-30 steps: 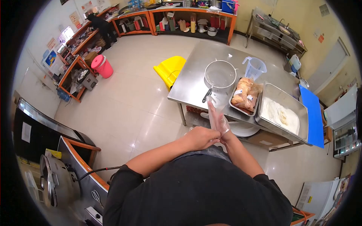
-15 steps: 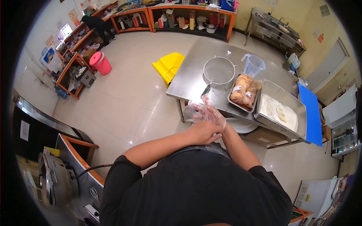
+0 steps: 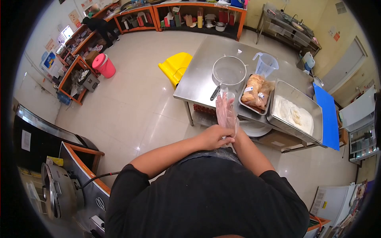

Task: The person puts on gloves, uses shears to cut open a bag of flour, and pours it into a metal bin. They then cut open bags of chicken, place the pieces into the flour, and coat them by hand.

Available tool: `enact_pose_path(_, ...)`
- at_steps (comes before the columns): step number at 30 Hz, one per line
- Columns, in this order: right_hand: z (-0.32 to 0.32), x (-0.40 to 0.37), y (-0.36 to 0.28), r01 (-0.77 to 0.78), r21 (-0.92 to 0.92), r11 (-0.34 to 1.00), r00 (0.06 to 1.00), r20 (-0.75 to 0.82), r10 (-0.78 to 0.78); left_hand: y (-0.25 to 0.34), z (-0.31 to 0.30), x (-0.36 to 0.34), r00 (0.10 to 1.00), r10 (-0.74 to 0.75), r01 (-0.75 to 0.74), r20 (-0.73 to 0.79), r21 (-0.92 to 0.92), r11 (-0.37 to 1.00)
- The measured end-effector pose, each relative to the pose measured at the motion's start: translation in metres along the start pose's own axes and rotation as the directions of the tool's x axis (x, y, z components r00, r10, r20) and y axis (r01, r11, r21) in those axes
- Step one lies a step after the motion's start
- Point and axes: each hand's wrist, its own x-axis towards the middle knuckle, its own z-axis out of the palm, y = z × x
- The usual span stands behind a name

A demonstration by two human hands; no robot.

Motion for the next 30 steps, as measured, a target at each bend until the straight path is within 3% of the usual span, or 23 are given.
enact_pose_path(1, -0.003, -0.001, -0.002, 0.01, -0.092, 0.996, 0.999, 0.035, -0.007, 0.001, -0.004, -0.002, 0.997, -0.018, 0.01, -0.077, -0.111, 0.994)
enact_pose_path(2, -0.022, -0.002, -0.005, 0.113, -0.313, 0.943, 0.979, 0.196, -0.052, 0.002, -0.009, -0.005, 0.987, -0.047, 0.012, -0.152, -0.223, 0.975)
enact_pose_path(3, -0.006, -0.011, -0.019, 0.01, -0.275, 0.961, 0.984, 0.173, 0.039, 0.001, -0.016, -0.006, 0.971, -0.083, 0.004, -0.224, -0.332, 0.943)
enact_pose_path(5, 0.027, -0.031, -0.048, -0.194, -0.188, 0.963, 0.968, 0.123, 0.22, -0.019, -0.024, -0.011, 0.791, -0.041, -0.226, -0.61, -0.355, 0.907)
enact_pose_path(7, 0.061, -0.047, -0.073, -0.471, -0.243, 0.848, 0.875, -0.01, 0.483, -0.015, -0.043, -0.012, 0.672, -0.214, -0.274, -0.708, -0.507, 0.817)
enact_pose_path(8, 0.032, -0.042, -0.04, -0.355, -0.368, 0.859, 0.861, 0.23, 0.454, -0.009, -0.048, -0.011, 0.64, -0.272, -0.315, -0.719, -0.568, 0.76)
enact_pose_path(9, 0.044, -0.051, -0.04, -0.329, -0.336, 0.882, 0.865, 0.267, 0.424, -0.003, -0.052, -0.011, 0.608, -0.331, -0.359, -0.722, -0.622, 0.696)
enact_pose_path(10, 0.036, -0.048, -0.029, -0.305, -0.423, 0.853, 0.867, 0.248, 0.433, 0.0, -0.056, -0.012, 0.576, -0.392, -0.404, -0.718, -0.666, 0.627)
enact_pose_path(11, 0.027, -0.044, -0.018, -0.283, -0.505, 0.815, 0.868, 0.228, 0.442, -0.001, -0.059, -0.015, 0.598, -0.391, -0.379, -0.699, -0.677, 0.631)
enact_pose_path(13, 0.034, -0.047, -0.032, -0.313, -0.281, 0.907, 0.912, 0.178, 0.37, -0.006, -0.064, -0.029, 0.643, -0.4, -0.324, -0.653, -0.705, 0.631)
enact_pose_path(14, 0.036, -0.048, -0.036, -0.255, -0.236, 0.938, 0.946, 0.142, 0.293, -0.003, -0.065, -0.034, 0.621, -0.43, -0.265, -0.655, -0.692, 0.671)
enact_pose_path(17, 0.043, -0.049, -0.06, -0.277, -0.301, 0.912, 0.956, 0.011, 0.294, -0.006, -0.074, -0.062, 0.724, -0.424, 0.061, -0.545, -0.561, 0.825)
enact_pose_path(22, 0.032, -0.043, -0.071, -0.273, -0.388, 0.88, 0.957, -0.021, 0.288, 0.001, -0.077, -0.073, 0.754, -0.495, 0.135, -0.432, -0.636, 0.76)
enact_pose_path(25, 0.019, -0.038, -0.074, -0.312, -0.444, 0.84, 0.939, -0.008, 0.345, -0.01, -0.079, -0.083, 0.815, -0.485, 0.294, -0.317, -0.495, 0.818)
enact_pose_path(28, 0.041, -0.037, -0.097, -0.38, -0.593, 0.71, 0.887, -0.017, 0.461, 0.007, -0.073, -0.069, 0.765, -0.164, 0.158, -0.623, -0.066, 0.985)
enact_pose_path(30, 0.042, -0.029, -0.099, -0.317, -0.738, 0.596, 0.867, 0.029, 0.497, 0.02, -0.077, -0.059, 0.831, -0.092, 0.167, -0.548, 0.087, 0.982)
